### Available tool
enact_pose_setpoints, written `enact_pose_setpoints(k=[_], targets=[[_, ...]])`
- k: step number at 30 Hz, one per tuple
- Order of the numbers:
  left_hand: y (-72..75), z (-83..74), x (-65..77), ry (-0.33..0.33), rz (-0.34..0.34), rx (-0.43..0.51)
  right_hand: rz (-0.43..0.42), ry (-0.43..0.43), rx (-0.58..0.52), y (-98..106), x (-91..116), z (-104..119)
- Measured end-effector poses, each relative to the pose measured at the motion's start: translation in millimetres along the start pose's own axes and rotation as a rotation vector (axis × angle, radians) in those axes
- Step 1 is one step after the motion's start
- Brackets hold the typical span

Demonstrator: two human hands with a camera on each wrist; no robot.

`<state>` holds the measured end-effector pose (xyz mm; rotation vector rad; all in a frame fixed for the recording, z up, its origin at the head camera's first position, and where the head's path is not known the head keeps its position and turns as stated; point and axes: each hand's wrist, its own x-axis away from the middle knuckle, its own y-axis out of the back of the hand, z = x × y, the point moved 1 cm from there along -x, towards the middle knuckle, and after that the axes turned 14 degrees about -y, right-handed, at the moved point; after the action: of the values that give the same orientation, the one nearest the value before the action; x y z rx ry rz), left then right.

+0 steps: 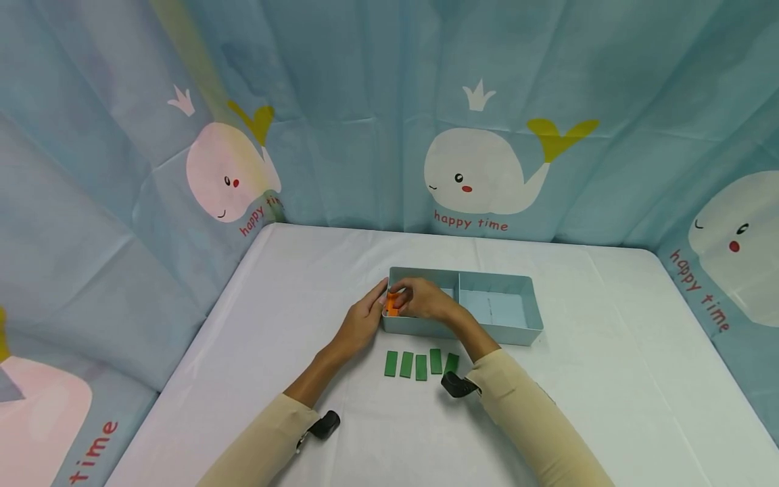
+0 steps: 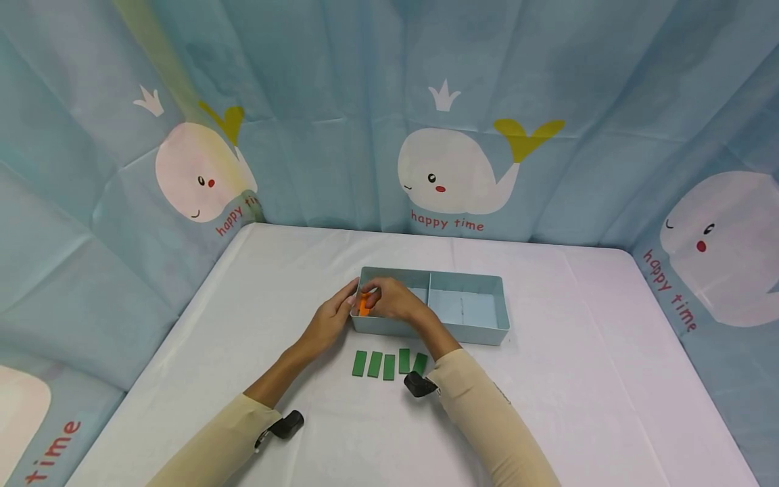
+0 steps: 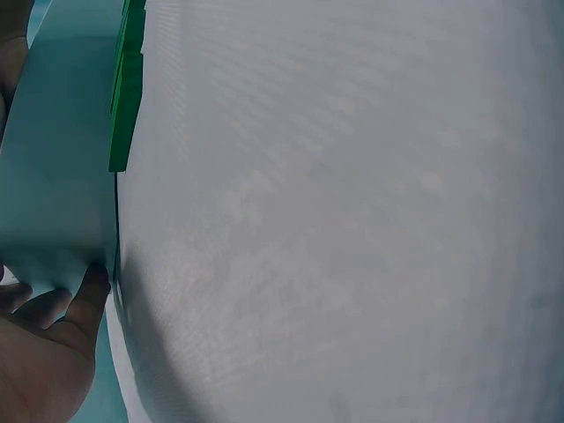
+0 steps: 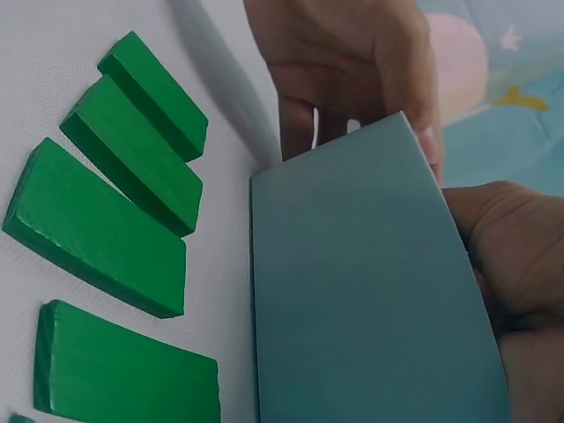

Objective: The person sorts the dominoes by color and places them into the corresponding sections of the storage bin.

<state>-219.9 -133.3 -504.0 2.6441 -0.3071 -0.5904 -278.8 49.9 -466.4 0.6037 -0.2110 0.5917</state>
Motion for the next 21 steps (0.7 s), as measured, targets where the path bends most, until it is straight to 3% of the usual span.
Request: enact_pose_setpoints(k=[11,21], targets=[[-0.2,-2.2,-0.4,0.0,-0.013,-0.014,0.001,0.019,-0.117,7,10,-2],[-0.2,-1.7,0.1,0.009,0.002,0.024,-0.071,0.081,-0.182,18,29,-6]])
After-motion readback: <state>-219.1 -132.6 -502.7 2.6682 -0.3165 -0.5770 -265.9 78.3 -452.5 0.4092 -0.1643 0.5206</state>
